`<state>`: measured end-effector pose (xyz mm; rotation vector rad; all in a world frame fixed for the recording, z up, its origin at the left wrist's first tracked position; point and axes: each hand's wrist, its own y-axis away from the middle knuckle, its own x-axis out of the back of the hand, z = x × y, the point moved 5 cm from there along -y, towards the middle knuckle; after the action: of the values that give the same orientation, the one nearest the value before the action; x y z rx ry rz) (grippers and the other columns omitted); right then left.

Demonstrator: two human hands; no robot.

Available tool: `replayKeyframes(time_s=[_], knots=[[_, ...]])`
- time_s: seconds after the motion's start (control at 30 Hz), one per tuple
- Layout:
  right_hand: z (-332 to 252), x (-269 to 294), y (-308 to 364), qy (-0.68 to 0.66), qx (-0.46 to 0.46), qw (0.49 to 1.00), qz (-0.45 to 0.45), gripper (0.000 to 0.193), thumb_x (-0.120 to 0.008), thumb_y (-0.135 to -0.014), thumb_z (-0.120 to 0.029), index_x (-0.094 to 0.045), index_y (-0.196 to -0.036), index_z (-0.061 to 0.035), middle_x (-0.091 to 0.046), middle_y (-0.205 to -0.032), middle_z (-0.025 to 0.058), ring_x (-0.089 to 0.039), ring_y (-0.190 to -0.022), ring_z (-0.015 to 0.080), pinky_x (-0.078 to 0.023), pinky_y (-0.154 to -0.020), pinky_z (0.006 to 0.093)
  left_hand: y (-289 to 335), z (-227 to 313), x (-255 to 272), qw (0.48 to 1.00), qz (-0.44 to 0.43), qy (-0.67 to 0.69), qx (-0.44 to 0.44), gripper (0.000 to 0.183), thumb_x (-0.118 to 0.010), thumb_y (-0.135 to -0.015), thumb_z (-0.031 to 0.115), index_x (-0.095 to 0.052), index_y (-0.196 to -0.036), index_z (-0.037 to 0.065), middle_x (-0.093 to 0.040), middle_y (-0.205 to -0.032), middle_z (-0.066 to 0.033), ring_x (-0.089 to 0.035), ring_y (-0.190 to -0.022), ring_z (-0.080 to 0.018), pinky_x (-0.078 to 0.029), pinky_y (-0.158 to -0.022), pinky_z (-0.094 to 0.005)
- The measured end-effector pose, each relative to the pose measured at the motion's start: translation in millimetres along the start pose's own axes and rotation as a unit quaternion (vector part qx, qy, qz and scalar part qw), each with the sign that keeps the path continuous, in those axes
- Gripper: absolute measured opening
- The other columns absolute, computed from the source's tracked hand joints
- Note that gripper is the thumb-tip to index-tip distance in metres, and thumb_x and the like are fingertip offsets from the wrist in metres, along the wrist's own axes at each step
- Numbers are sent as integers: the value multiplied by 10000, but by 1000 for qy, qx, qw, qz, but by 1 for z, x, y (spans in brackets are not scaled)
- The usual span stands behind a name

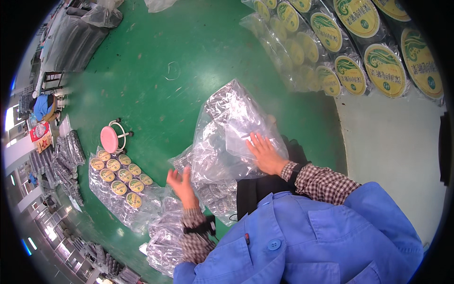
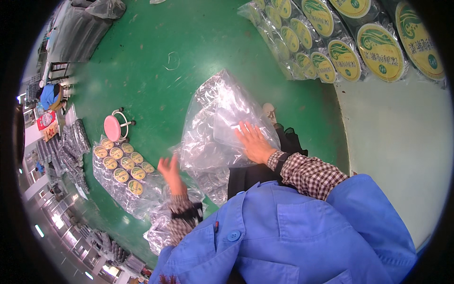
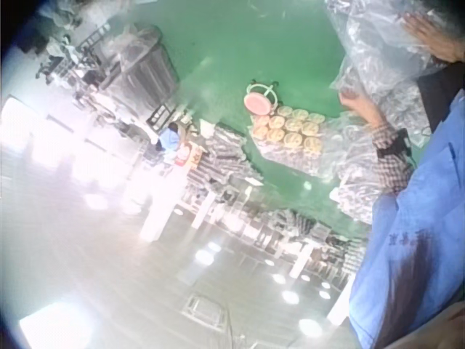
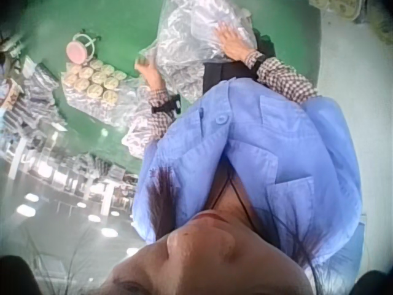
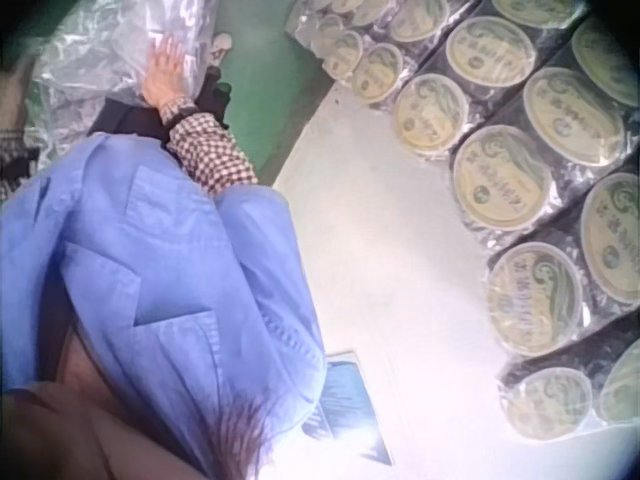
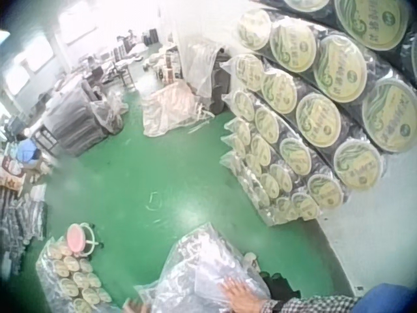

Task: The person repeatedly places stacks of round, labeled items into clear plastic bags, folds the tops, and seals them with a handheld tape dispenser. Sealed packages are stacked on the floor to the right.

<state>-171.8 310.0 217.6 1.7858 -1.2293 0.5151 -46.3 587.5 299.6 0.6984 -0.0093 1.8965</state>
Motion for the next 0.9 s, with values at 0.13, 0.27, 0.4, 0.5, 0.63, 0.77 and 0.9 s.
replayKeyframes(time_s=[0.13,0.27,0.4,0.5,0.63,0.77,0.9], knots=[[7,3,-1,62,-38,996,53,787,-595,-884,-381,-231,-1502,-58,-129,-1584,186,-112,-1471,335,-107,-1179,491,-8,98,-50,855,-437,-260,105,620,-645,-799,-30,-424,-1377,1,-626,-1117,-157,-601,-1023,-203,-482,-915,-372],[-3,-3,6,64,-60,994,73,790,-586,-866,-486,-325,-1467,-44,-187,-1577,164,-146,-1466,296,-124,-1176,487,-42,122,-92,807,-444,-301,-248,697,-657,-751,-55,-420,-1400,38,-467,-1390,-172,-463,-1264,-239,-394,-1048,-434],[-6,-15,9,84,13,995,55,784,-576,-859,-522,-372,-1447,-46,-204,-1581,109,-154,-1466,261,-129,-1174,490,-33,47,-170,283,-522,-348,-726,714,-693,-712,60,-477,-1386,151,-343,-1524,-102,-290,-1428,-253,-256,-1167,-469],[-10,-20,12,102,38,994,29,790,-585,-837,-549,-383,-1454,-100,-230,-1578,59,-152,-1467,232,-125,-1173,508,-75,-2,-193,296,-772,-391,-405,730,-695,-708,100,-471,-1394,201,-326,-1539,-58,-246,-1446,-246,-203,-1188,-476],[-12,-6,14,65,116,989,-67,660,-607,-858,-484,-433,-1411,-167,-280,-1544,62,-155,-1455,272,-151,-1157,527,0,68,-215,130,-694,-267,-656,493,-682,-806,190,-601,-1291,219,-432,-1472,-84,-363,-1387,-265,-286,-1155,-442],[54,2,8,-362,13,926,-107,373,-641,-873,-400,-614,-1119,-122,-494,-1324,92,-414,-1275,276,-371,-1040,491,-6,20,-257,180,-828,-483,-220,365,-476,-973,401,-658,-1229,214,-421,-1466,-138,-330,-1389,-298,-263,-1149,-456],[101,65,-34,-579,-198,789,50,246,-609,-934,-304,-626,-898,-62,-639,-979,40,-596,-951,161,-516,-867,340,2,21,-302,199,-839,-495,-104,552,-263,-1010,555,-650,-1246,240,-486,-1409,-162,-380,-1346,-305,-300,-1121,-452]])
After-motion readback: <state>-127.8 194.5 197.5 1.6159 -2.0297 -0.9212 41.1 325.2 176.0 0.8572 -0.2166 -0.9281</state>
